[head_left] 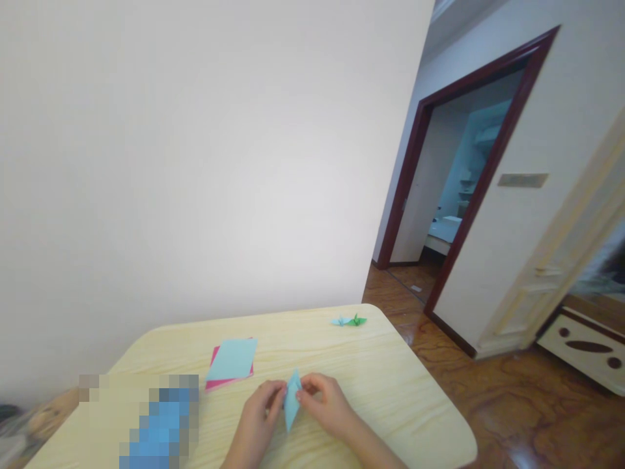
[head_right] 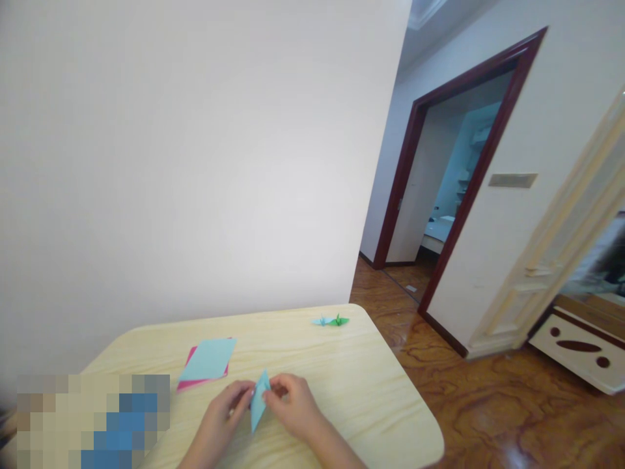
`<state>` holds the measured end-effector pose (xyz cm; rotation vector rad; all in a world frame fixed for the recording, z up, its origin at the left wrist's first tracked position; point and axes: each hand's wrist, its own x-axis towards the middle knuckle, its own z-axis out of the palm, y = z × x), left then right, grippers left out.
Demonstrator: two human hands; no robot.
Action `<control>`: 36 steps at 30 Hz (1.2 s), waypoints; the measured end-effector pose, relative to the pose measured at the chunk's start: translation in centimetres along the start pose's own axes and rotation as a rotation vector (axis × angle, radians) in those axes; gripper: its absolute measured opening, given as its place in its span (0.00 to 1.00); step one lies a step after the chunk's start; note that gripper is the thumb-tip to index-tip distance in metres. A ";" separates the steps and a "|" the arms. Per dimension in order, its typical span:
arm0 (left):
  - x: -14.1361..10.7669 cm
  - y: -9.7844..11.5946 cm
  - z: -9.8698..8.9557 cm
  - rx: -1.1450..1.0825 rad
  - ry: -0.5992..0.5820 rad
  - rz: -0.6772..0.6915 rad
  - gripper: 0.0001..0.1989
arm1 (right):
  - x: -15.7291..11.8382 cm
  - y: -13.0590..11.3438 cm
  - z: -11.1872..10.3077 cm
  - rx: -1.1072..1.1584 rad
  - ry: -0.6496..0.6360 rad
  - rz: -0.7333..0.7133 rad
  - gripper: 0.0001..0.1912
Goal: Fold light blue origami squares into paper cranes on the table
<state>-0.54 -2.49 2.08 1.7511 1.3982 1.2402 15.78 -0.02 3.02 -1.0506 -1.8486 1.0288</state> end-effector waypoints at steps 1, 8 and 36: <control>0.0 0.0 0.0 -0.002 -0.003 -0.004 0.14 | 0.0 -0.1 0.0 -0.013 0.009 0.018 0.09; -0.2 -0.7 0.1 0.001 -0.054 -0.104 0.12 | 0.5 1.5 0.6 -0.078 0.018 0.119 0.07; -0.4 -2.3 -0.7 0.576 -0.362 0.315 0.15 | -1.0 2.0 -1.3 -0.718 -0.248 -0.275 0.06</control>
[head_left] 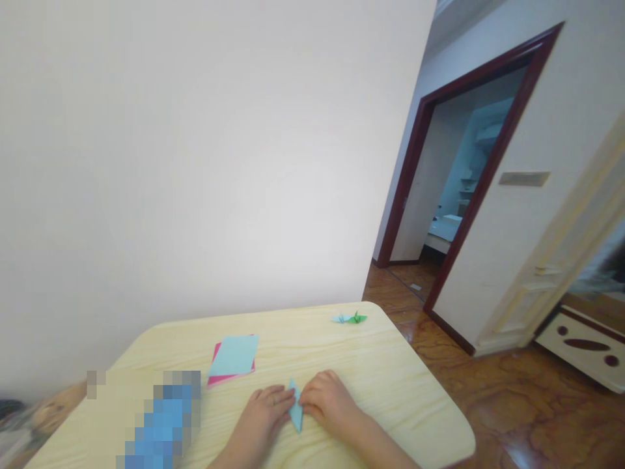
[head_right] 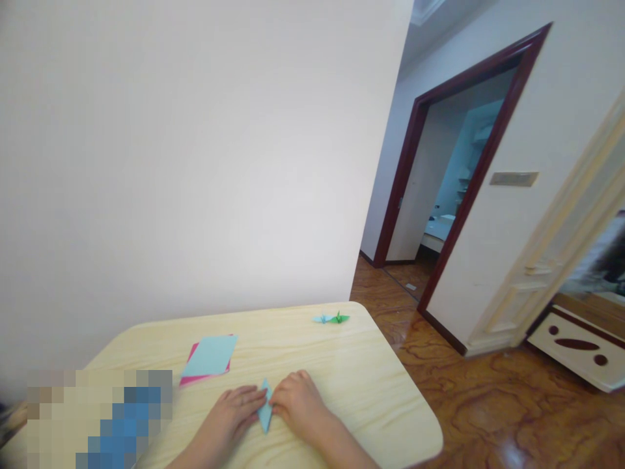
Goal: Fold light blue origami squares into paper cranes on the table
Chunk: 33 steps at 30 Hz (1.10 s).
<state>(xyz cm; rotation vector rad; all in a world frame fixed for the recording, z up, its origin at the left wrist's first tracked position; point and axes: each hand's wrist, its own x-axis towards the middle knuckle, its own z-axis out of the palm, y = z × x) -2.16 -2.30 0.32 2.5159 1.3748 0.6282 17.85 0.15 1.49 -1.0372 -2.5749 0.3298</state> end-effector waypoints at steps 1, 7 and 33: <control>0.0 -0.2 0.1 -0.015 0.021 0.009 0.15 | 0.1 0.2 0.1 0.000 -0.005 0.002 0.05; 0.0 -0.3 0.3 -0.073 0.061 -0.045 0.14 | 0.6 0.7 0.3 0.014 -0.007 0.010 0.05; 0.5 -0.8 -0.2 -0.076 0.024 0.014 0.11 | 1.3 1.3 0.4 0.054 0.000 0.007 0.06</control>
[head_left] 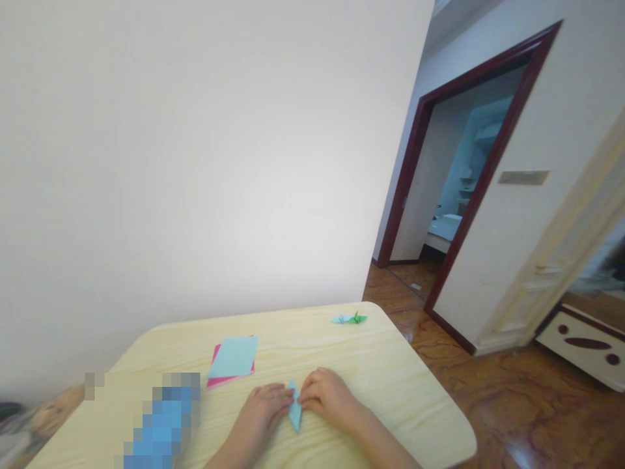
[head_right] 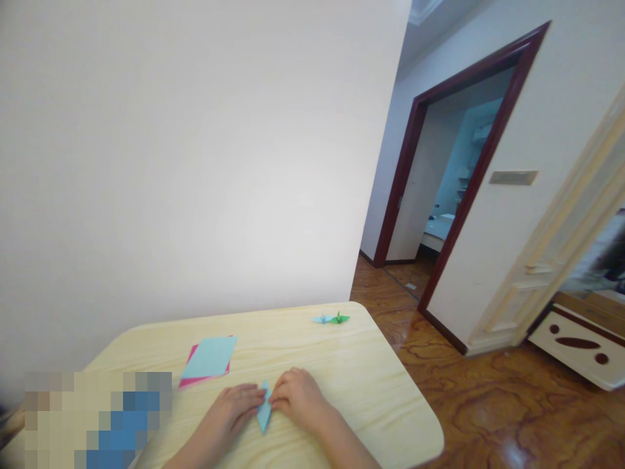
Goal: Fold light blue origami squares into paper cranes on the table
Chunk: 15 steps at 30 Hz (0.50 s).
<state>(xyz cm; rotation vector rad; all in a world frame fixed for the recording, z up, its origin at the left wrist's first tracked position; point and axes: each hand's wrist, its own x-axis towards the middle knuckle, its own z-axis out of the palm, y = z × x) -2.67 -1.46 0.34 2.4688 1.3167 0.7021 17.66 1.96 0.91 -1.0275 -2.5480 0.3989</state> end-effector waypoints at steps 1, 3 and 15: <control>0.0 -0.1 0.0 -0.004 -0.002 0.006 0.11 | 0.1 0.0 0.0 0.004 -0.003 -0.002 0.06; 0.0 -0.2 -0.1 -0.020 -0.009 0.028 0.11 | 0.3 0.0 -0.1 0.005 -0.016 0.002 0.06; 0.3 0.1 -0.4 -0.091 0.019 0.015 0.07 | 0.2 -1.4 -0.3 -0.020 0.009 0.098 0.06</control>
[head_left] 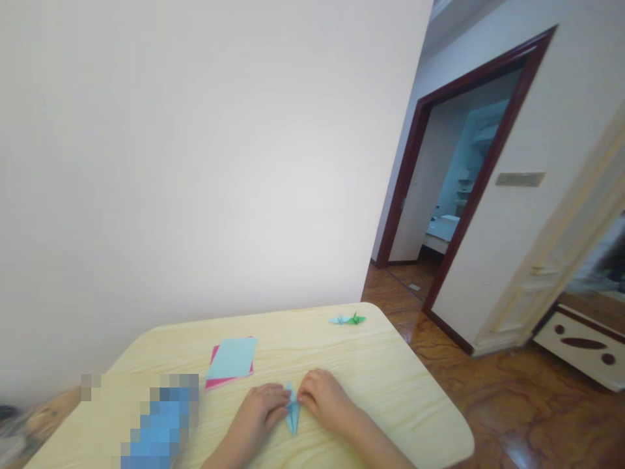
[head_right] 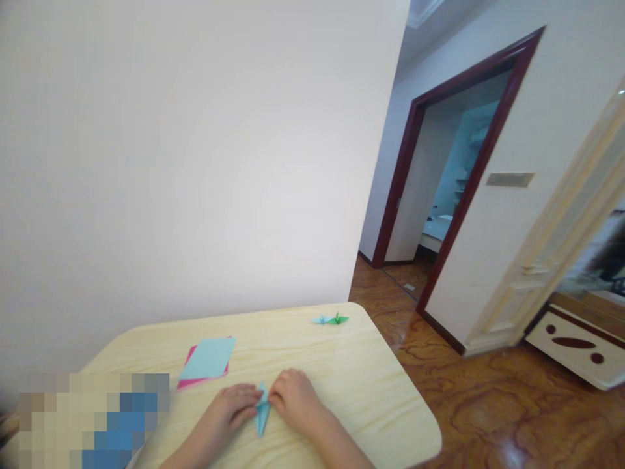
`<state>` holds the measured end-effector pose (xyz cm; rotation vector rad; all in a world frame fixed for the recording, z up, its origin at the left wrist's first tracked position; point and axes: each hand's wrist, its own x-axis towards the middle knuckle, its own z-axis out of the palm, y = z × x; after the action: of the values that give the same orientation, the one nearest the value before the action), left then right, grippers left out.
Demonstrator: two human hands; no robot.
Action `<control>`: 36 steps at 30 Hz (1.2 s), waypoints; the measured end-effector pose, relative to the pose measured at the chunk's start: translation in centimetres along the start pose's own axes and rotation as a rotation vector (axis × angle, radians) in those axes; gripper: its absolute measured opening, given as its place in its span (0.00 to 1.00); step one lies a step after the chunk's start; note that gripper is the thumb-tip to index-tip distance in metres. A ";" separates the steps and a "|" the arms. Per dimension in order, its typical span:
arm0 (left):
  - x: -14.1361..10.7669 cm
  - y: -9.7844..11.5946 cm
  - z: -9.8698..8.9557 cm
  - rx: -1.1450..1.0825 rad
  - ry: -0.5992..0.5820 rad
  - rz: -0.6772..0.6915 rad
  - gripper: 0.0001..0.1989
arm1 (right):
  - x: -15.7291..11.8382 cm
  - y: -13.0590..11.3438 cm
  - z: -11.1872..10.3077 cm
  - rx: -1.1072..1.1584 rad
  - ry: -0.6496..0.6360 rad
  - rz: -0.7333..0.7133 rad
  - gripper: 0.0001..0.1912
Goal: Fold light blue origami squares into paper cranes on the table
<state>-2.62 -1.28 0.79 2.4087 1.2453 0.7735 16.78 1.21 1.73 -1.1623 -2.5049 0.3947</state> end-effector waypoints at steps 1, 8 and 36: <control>0.0 0.1 0.2 0.003 0.022 -0.025 0.08 | -0.1 -0.2 0.0 0.001 0.014 0.011 0.06; 0.0 0.1 1.7 0.054 0.161 -0.189 0.09 | -0.4 -1.3 0.5 0.033 0.129 0.108 0.04; -0.7 -1.0 1.4 0.357 -0.062 0.015 0.19 | 0.5 -1.4 2.5 0.153 0.335 0.345 0.07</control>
<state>-2.77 -1.33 -1.09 2.6981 1.4447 0.5088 14.53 0.46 0.11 -1.4641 -1.9590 0.4290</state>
